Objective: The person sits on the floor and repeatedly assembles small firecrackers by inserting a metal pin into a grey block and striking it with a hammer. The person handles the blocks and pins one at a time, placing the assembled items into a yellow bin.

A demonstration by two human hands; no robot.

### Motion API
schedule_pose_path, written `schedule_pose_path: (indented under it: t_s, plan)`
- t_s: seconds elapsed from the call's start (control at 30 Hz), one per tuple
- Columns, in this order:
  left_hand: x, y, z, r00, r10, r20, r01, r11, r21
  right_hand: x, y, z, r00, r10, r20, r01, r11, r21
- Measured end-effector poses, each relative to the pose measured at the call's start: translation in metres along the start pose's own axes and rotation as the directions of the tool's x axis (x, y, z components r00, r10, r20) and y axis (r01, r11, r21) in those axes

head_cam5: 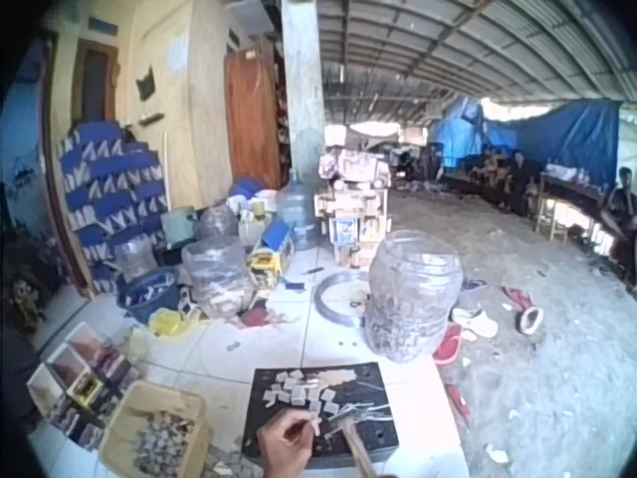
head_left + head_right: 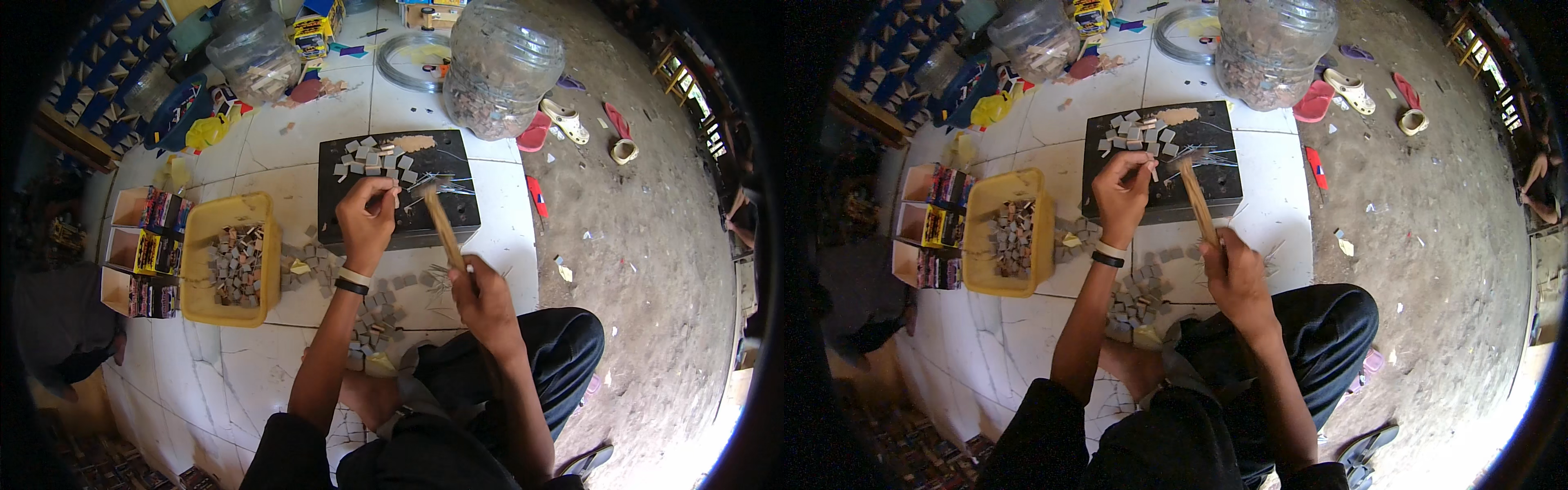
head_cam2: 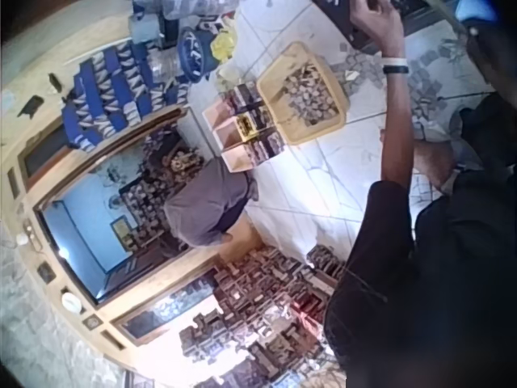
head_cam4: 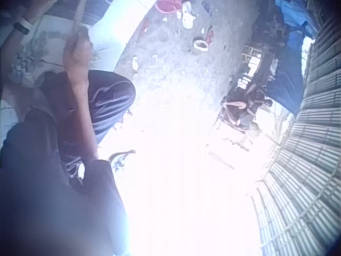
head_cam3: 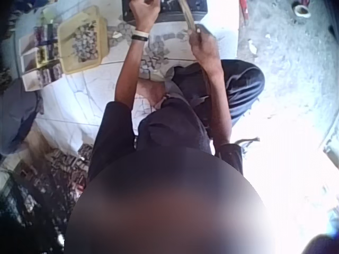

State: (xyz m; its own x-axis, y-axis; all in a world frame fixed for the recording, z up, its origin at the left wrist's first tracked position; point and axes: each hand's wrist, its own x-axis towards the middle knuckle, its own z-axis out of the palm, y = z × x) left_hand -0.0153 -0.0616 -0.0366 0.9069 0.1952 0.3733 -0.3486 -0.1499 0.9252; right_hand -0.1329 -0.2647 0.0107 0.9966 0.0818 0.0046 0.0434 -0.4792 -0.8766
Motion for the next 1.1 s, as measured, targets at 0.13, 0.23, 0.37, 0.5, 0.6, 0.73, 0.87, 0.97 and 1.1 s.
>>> schedule_pose_path:
  t_s: [0.13,0.23,0.37,0.5,0.6,0.73,0.87,0.97,1.1]
  plan:
    - [0.0,-0.001,0.0,0.999,-0.045,-0.008,0.045,0.998,0.037,0.011,-0.041,-0.011,0.943,-0.284,-0.17,0.27,0.957,-0.102]
    - [-0.001,-0.002,0.0,0.999,-0.041,-0.012,0.041,0.999,0.031,0.01,-0.059,-0.017,0.919,-0.381,-0.103,0.338,0.895,-0.29]
    - [-0.001,0.0,0.001,1.0,-0.022,-0.023,0.023,0.999,0.04,0.01,-0.064,-0.022,0.98,-0.186,0.071,0.197,0.859,-0.472]
    - [-0.001,0.003,0.003,0.999,0.039,-0.031,-0.037,0.998,0.047,0.005,-0.067,-0.025,0.964,-0.266,-0.027,0.24,0.906,-0.348]
    - [-0.003,0.004,0.003,0.999,0.034,-0.031,-0.031,0.995,0.095,0.004,-0.067,-0.023,0.973,-0.228,0.019,0.219,0.905,-0.365]
    - [0.0,0.003,0.005,0.999,0.028,-0.035,-0.027,0.999,0.023,0.01,-0.062,-0.026,0.987,-0.153,0.05,0.156,0.832,-0.532]
    - [0.0,0.004,0.004,0.998,0.059,-0.031,-0.056,0.995,0.087,0.01,-0.063,-0.028,0.976,-0.219,0.012,0.199,0.862,-0.466]
    - [-0.003,0.006,0.005,0.998,-0.01,-0.059,0.014,0.997,0.07,0.006,-0.066,-0.025,0.967,-0.256,-0.001,0.233,0.884,-0.406]
    - [-0.002,0.002,0.003,0.998,0.021,-0.057,-0.016,0.996,0.085,0.006,-0.053,-0.019,0.97,-0.243,-0.008,0.225,0.911,-0.346]
